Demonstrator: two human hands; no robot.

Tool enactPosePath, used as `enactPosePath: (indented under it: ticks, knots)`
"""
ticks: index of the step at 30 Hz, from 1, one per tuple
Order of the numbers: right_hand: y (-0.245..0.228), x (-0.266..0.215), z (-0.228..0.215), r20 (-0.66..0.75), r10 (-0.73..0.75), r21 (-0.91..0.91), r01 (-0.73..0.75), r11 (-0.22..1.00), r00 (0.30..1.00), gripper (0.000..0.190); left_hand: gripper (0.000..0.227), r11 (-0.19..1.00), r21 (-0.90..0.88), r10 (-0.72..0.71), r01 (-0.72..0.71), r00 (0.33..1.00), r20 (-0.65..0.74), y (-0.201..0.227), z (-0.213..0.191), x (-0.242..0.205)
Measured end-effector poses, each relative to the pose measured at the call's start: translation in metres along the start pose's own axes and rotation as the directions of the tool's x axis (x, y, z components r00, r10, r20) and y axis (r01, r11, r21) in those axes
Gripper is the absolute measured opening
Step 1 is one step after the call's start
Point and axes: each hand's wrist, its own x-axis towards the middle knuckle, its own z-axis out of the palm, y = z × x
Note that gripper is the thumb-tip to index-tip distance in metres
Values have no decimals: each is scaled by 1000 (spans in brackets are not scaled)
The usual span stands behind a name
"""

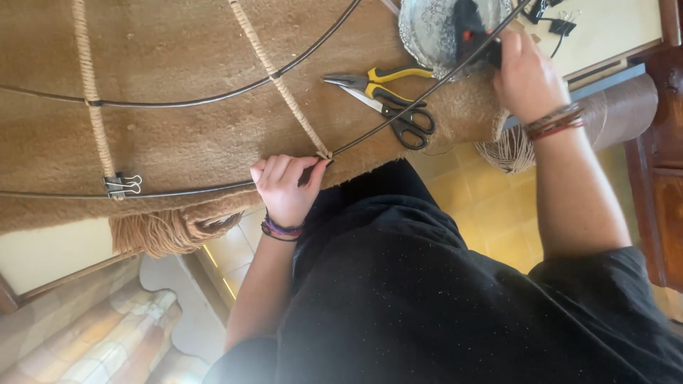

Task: Attaching rope to a metal wire frame using a hot glue gun and scissors for decoration or assembly.

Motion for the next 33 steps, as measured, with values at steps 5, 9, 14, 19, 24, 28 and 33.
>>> enactPosePath:
  ticks: [5,9,14,19,24,28,33]
  knots:
    - [-13,8,-63,221,163,248,-217,944,962,46,27,1000,21,-13,13,1000,18,2,-2,-2]
    - [9,-1,-55,147,106,298,-147,943,983,23,27,999,39,-25,24,1000,17,1,1,-5]
    - [15,-9,-48,277,107,87,-136,987,955,36,27,999,43,-32,31,999,17,1,0,-5]
    - [27,-18,-65,356,129,55,-159,986,925,36,27,999,28,-26,25,999,26,1,1,-7]
    - [33,-40,-98,415,63,196,-156,968,908,33,24,999,-11,-37,37,999,38,3,-4,-1]
    - [35,-71,-115,309,-67,531,-114,839,949,27,20,997,-62,-35,37,998,45,7,-7,2]
    - [197,-107,20,427,-229,783,-231,577,875,47,29,992,94,-77,83,995,-61,1,8,-12]
